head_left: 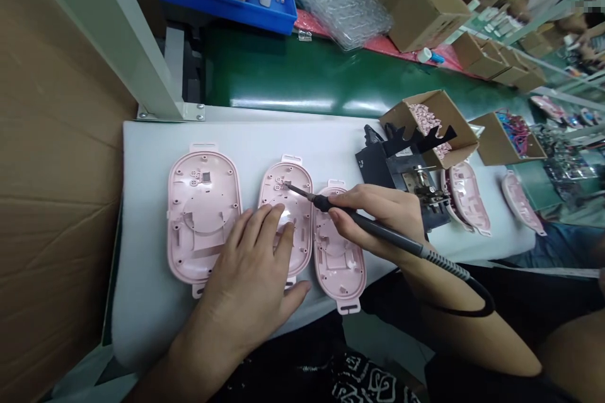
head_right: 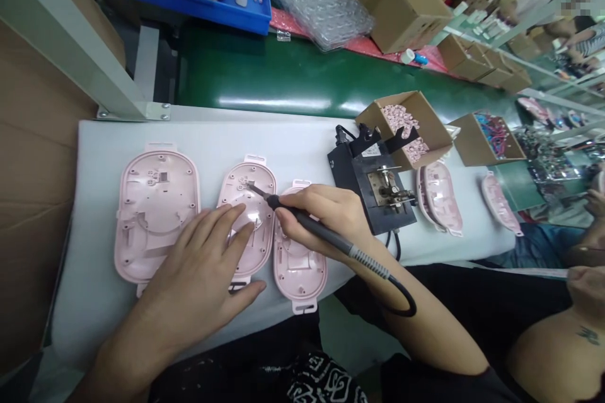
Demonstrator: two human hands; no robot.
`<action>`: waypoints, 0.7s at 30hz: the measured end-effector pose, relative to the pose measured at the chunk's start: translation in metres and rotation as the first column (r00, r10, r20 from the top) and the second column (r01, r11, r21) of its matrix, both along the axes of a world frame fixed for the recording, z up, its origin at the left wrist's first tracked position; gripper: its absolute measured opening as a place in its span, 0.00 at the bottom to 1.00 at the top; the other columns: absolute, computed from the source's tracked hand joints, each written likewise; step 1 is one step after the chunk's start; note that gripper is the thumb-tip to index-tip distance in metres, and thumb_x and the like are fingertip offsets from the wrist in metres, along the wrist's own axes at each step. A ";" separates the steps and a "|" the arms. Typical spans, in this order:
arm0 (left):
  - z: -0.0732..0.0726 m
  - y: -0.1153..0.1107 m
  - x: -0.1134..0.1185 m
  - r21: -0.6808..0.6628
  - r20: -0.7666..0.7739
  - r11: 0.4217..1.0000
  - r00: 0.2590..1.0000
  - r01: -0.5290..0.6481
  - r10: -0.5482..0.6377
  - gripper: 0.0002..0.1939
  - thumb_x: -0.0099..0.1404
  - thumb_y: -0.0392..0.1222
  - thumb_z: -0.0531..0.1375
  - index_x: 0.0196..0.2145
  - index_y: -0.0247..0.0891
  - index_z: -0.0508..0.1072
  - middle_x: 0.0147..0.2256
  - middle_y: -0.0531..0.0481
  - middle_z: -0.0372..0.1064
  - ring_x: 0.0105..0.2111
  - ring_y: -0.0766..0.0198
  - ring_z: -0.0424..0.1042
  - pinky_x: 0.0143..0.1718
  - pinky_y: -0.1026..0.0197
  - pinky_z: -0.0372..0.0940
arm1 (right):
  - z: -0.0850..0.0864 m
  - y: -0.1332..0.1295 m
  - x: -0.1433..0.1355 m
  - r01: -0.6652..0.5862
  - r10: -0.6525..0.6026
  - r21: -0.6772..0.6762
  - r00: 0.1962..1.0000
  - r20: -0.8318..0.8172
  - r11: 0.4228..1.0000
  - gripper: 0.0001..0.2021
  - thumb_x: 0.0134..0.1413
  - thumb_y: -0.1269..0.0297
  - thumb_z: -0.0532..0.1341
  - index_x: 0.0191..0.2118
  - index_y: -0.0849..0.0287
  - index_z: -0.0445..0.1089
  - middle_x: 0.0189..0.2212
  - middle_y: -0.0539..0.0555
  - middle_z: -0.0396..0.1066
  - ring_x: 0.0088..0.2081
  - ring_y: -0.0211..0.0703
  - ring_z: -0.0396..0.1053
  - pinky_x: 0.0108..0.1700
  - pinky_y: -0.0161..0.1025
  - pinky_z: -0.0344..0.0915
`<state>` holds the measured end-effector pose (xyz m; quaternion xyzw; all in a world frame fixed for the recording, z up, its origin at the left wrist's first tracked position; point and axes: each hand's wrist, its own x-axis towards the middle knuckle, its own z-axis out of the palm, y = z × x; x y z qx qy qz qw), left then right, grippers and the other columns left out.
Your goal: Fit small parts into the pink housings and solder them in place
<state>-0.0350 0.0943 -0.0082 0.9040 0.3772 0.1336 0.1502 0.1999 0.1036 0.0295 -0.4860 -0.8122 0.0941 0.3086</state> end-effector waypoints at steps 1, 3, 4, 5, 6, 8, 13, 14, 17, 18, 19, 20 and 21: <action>0.000 0.000 0.000 0.000 0.000 1.000 1.000 -0.002 0.002 0.36 0.61 0.54 0.65 0.60 0.27 0.70 0.62 0.30 0.63 0.63 0.38 0.60 0.65 0.33 0.58 | -0.001 0.001 0.000 -0.002 0.002 -0.002 1.000 0.000 1.000 0.08 0.59 0.70 0.67 0.44 0.55 0.74 0.34 0.52 0.79 0.32 0.38 0.77 0.35 0.35 0.77; -0.001 0.001 -0.001 -0.006 0.000 1.000 1.000 -0.001 0.001 0.36 0.61 0.54 0.65 0.60 0.27 0.70 0.62 0.30 0.63 0.63 0.38 0.60 0.65 0.33 0.58 | -0.002 0.001 -0.001 -0.001 0.001 -0.010 1.000 -0.004 1.000 0.07 0.60 0.69 0.67 0.44 0.55 0.74 0.34 0.52 0.79 0.32 0.38 0.77 0.35 0.36 0.77; -0.001 0.001 -0.001 -0.009 0.002 1.000 1.000 0.002 -0.002 0.36 0.61 0.54 0.65 0.60 0.27 0.70 0.62 0.30 0.63 0.63 0.39 0.60 0.65 0.33 0.59 | -0.002 0.002 -0.001 0.001 -0.001 -0.015 1.000 -0.005 1.000 0.07 0.60 0.69 0.66 0.44 0.54 0.74 0.34 0.52 0.80 0.32 0.38 0.78 0.35 0.36 0.77; -0.002 0.001 -0.001 -0.011 0.003 1.000 1.000 0.003 -0.003 0.36 0.62 0.54 0.65 0.60 0.27 0.70 0.62 0.30 0.62 0.63 0.39 0.60 0.65 0.33 0.59 | -0.002 0.001 -0.001 0.005 -0.006 -0.021 1.000 -0.002 1.000 0.07 0.60 0.69 0.66 0.44 0.54 0.74 0.35 0.52 0.80 0.33 0.39 0.78 0.35 0.36 0.77; -0.002 0.001 -0.001 -0.013 0.005 1.000 1.000 0.005 -0.005 0.36 0.62 0.54 0.65 0.60 0.27 0.70 0.62 0.30 0.63 0.63 0.39 0.60 0.64 0.33 0.59 | -0.002 0.001 0.000 0.010 -0.009 -0.025 1.000 0.003 1.000 0.07 0.60 0.69 0.66 0.44 0.54 0.74 0.35 0.52 0.80 0.33 0.39 0.78 0.36 0.37 0.77; -0.002 0.001 -0.001 -0.015 0.011 1.000 1.000 0.004 -0.004 0.36 0.61 0.54 0.65 0.60 0.27 0.70 0.62 0.30 0.63 0.62 0.38 0.60 0.64 0.33 0.59 | -0.002 0.001 0.000 0.014 -0.014 -0.025 1.000 0.012 1.000 0.07 0.59 0.69 0.67 0.43 0.55 0.74 0.34 0.52 0.80 0.33 0.39 0.78 0.36 0.36 0.77; -0.001 0.001 -0.001 -0.021 0.015 1.000 1.000 0.004 -0.004 0.36 0.62 0.54 0.64 0.60 0.26 0.70 0.62 0.29 0.63 0.63 0.38 0.60 0.64 0.32 0.59 | 0.001 0.001 -0.001 -0.013 0.013 -0.011 1.000 0.020 1.000 0.07 0.60 0.69 0.66 0.44 0.56 0.74 0.34 0.52 0.79 0.33 0.39 0.78 0.35 0.36 0.77; -0.002 0.001 0.000 -0.023 0.016 1.000 1.000 0.005 -0.005 0.36 0.63 0.54 0.64 0.60 0.26 0.70 0.62 0.29 0.63 0.63 0.38 0.60 0.64 0.32 0.59 | 0.002 0.001 -0.002 -0.018 0.018 -0.011 1.000 0.022 1.000 0.07 0.60 0.69 0.66 0.44 0.55 0.74 0.34 0.53 0.79 0.32 0.39 0.78 0.34 0.36 0.77; -0.002 0.001 0.000 -0.030 0.015 1.000 1.000 0.001 0.000 0.35 0.63 0.54 0.63 0.61 0.26 0.69 0.62 0.30 0.62 0.63 0.38 0.59 0.64 0.33 0.58 | 0.004 0.002 -0.002 -0.025 0.026 -0.029 0.999 0.029 0.999 0.08 0.60 0.69 0.66 0.45 0.55 0.74 0.35 0.53 0.79 0.33 0.40 0.78 0.34 0.37 0.77; -0.003 0.001 0.000 -0.032 0.019 0.999 1.000 0.000 0.000 0.35 0.63 0.54 0.63 0.61 0.26 0.69 0.62 0.30 0.62 0.62 0.39 0.60 0.64 0.33 0.59 | 0.004 0.002 -0.002 -0.026 0.027 -0.036 0.999 0.033 0.999 0.08 0.60 0.69 0.66 0.45 0.55 0.73 0.35 0.53 0.79 0.33 0.40 0.78 0.34 0.37 0.77; -0.003 0.001 0.000 -0.035 0.022 0.999 1.000 -0.001 0.001 0.35 0.63 0.54 0.63 0.61 0.26 0.69 0.62 0.30 0.63 0.62 0.39 0.60 0.64 0.33 0.59 | 0.005 0.002 -0.002 -0.026 0.028 -0.039 0.999 0.038 0.999 0.08 0.60 0.69 0.66 0.45 0.55 0.73 0.35 0.53 0.79 0.33 0.40 0.78 0.34 0.37 0.77; -0.003 0.001 0.000 -0.039 0.025 0.999 1.000 -0.002 0.003 0.35 0.63 0.53 0.63 0.60 0.26 0.69 0.62 0.30 0.63 0.62 0.39 0.60 0.64 0.33 0.59 | 0.005 0.002 -0.003 -0.027 0.029 -0.037 0.999 0.043 0.999 0.08 0.60 0.69 0.66 0.45 0.55 0.73 0.35 0.53 0.79 0.33 0.39 0.78 0.34 0.37 0.77; -0.003 0.002 0.000 -0.042 0.027 0.999 1.000 -0.004 0.005 0.35 0.63 0.53 0.63 0.60 0.26 0.69 0.61 0.30 0.63 0.62 0.39 0.60 0.64 0.33 0.59 | 0.006 0.002 -0.003 -0.026 0.028 -0.035 0.998 0.048 0.999 0.08 0.60 0.69 0.66 0.45 0.55 0.73 0.35 0.53 0.80 0.33 0.39 0.78 0.34 0.37 0.77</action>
